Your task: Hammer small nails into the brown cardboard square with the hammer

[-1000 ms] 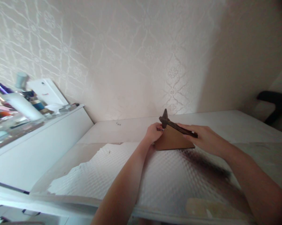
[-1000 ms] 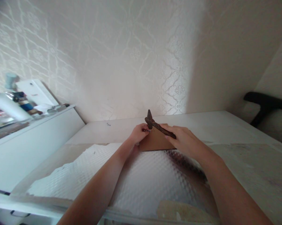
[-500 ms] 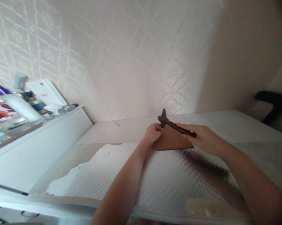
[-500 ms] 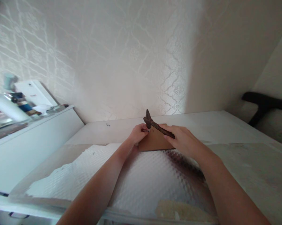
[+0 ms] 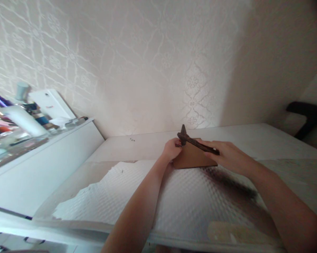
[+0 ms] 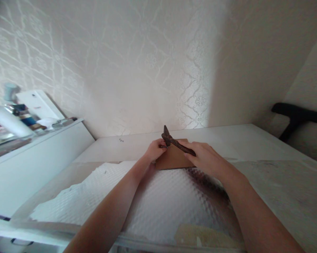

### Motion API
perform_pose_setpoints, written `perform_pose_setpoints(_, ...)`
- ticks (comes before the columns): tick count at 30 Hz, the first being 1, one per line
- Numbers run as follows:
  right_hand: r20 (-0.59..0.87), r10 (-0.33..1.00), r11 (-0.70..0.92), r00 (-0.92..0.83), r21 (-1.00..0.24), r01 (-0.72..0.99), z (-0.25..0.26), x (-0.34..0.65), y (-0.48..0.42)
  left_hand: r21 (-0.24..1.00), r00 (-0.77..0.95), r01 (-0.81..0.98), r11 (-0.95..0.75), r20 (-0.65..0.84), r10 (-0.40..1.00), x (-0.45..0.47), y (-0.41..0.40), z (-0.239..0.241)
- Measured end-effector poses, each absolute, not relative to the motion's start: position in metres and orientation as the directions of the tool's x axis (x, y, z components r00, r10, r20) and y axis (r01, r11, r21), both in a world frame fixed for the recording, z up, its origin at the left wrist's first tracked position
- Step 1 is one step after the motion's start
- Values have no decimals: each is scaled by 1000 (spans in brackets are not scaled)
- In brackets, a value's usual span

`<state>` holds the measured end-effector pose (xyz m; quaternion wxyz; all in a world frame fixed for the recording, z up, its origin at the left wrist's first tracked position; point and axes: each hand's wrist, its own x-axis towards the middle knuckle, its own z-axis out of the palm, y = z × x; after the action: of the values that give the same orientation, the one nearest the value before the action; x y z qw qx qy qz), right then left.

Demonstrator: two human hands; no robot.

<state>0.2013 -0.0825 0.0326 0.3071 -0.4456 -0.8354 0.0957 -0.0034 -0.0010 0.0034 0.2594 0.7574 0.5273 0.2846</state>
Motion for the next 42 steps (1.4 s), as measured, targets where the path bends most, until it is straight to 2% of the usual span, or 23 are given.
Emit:
perform_pose_setpoints(20,430,801,589,-418,-438,679,33,202,-82,712,281,629,-312,167,945,-4,0,2)
perform_pose_setpoints(29,440,790,605,-428,-446,660,35,200,-83,755,71,631,-179,173,982,-12,-3,16)
perform_pose_setpoints(33,460,794,597,-397,-468,651,33,201,-83,637,96,756,-150,119,988,-19,-12,31)
perform_pose_setpoints(37,439,790,607,-428,-468,642,32,201,-82,437,221,882,-175,-55,974,-29,-21,34)
perform_pose_setpoints(42,454,804,583,-385,-470,663,35,200,-82,312,247,935,-169,-231,941,-38,-28,32)
